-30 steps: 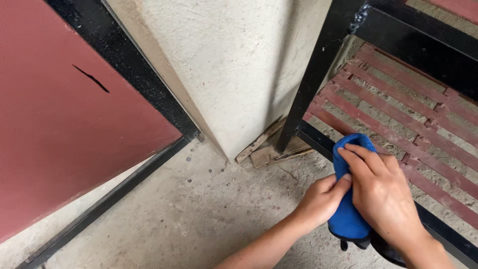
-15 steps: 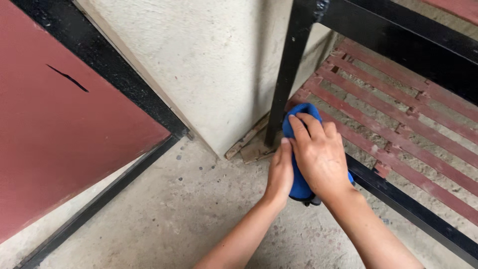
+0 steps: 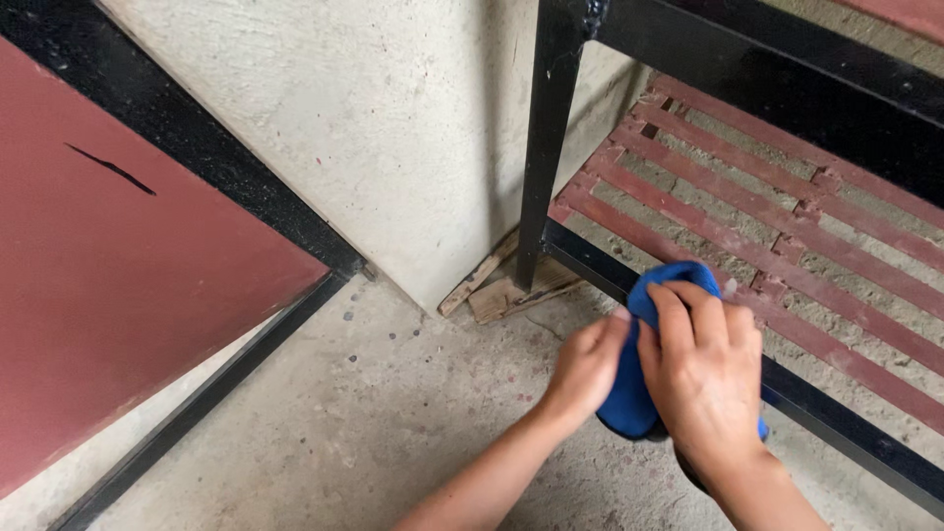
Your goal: The person wipes the black metal frame of a bed with a blue cloth. They briefly open a small container and place it on the floor, then continue wiping the frame along its length and corners.
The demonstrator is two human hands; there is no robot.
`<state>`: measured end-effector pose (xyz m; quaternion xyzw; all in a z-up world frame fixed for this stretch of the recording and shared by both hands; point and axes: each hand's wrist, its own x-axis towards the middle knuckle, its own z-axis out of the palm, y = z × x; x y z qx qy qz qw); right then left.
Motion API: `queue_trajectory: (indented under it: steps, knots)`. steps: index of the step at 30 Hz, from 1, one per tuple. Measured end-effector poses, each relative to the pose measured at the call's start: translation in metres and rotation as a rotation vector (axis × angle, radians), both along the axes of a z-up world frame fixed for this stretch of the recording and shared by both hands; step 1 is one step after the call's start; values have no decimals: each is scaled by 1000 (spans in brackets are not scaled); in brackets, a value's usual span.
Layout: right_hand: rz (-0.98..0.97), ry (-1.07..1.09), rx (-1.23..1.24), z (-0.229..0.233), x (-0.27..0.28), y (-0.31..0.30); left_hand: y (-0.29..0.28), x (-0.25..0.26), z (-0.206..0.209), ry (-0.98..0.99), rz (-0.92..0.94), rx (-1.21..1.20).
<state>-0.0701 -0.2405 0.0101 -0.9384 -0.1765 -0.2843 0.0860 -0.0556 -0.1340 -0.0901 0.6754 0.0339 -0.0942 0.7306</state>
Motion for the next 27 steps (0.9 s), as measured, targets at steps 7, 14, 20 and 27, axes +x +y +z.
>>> queue_trajectory:
  steps: [7,14,20,27]
  knots:
    - [114,-28,49,1,30,34,9,14,-9,-5,228,-207]
    - [168,8,63,8,6,-7,-22,-1,-8,-277,259,-19]
    - [63,75,46,15,-24,-42,-44,-27,10,-191,77,14]
    - [13,28,10,6,-13,-21,-21,-13,1,-123,-40,-67]
